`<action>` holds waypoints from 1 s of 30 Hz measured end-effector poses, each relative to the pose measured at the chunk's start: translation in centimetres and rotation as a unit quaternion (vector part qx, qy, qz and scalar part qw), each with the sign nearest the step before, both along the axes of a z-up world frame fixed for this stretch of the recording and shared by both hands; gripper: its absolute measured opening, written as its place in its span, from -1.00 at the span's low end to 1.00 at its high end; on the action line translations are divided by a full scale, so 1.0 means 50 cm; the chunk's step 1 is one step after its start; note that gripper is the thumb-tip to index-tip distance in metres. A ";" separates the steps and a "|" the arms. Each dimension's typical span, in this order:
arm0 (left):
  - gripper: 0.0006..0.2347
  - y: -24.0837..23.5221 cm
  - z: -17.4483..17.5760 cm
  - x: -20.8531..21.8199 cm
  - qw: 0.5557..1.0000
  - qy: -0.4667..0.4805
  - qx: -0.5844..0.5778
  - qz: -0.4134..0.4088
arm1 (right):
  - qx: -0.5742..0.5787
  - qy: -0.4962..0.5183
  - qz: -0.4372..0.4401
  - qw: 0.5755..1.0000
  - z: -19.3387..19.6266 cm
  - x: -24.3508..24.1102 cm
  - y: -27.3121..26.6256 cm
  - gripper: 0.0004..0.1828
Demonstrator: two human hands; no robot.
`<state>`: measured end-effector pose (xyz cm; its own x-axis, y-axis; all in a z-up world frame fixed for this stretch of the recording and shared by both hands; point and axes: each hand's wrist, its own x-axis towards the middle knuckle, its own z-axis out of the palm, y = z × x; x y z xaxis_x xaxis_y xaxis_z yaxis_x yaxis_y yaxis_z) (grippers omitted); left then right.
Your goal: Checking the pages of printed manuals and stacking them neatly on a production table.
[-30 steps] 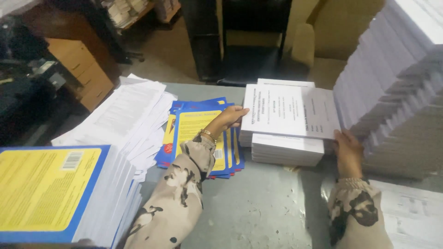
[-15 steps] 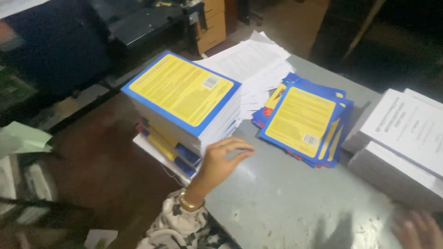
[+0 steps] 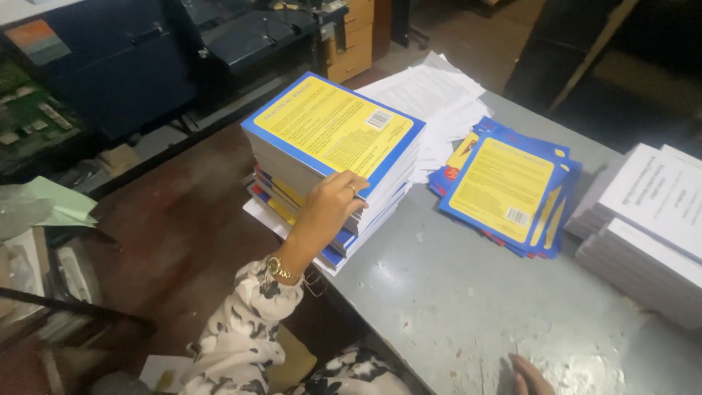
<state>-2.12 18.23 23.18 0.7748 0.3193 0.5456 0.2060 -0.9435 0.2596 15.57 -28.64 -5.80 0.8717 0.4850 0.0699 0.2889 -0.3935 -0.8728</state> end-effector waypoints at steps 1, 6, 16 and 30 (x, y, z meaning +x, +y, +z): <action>-0.70 0.001 0.006 0.000 1.000 0.005 -0.001 0.002 | -0.020 -0.043 0.002 0.999 0.066 -0.015 0.048 -0.57; -0.77 0.016 0.015 -0.001 0.999 0.023 -0.019 0.017 | 0.027 -0.042 -0.050 0.997 0.188 -0.105 0.082 -0.64; -0.75 0.009 -0.056 0.010 0.986 -0.135 0.099 -0.025 | 0.111 0.047 -0.136 0.983 0.128 -0.089 0.076 -0.66; -0.92 -0.368 0.103 -0.154 0.923 -0.198 0.046 -0.328 | 0.031 -0.481 0.237 0.844 0.584 -0.237 0.221 -0.63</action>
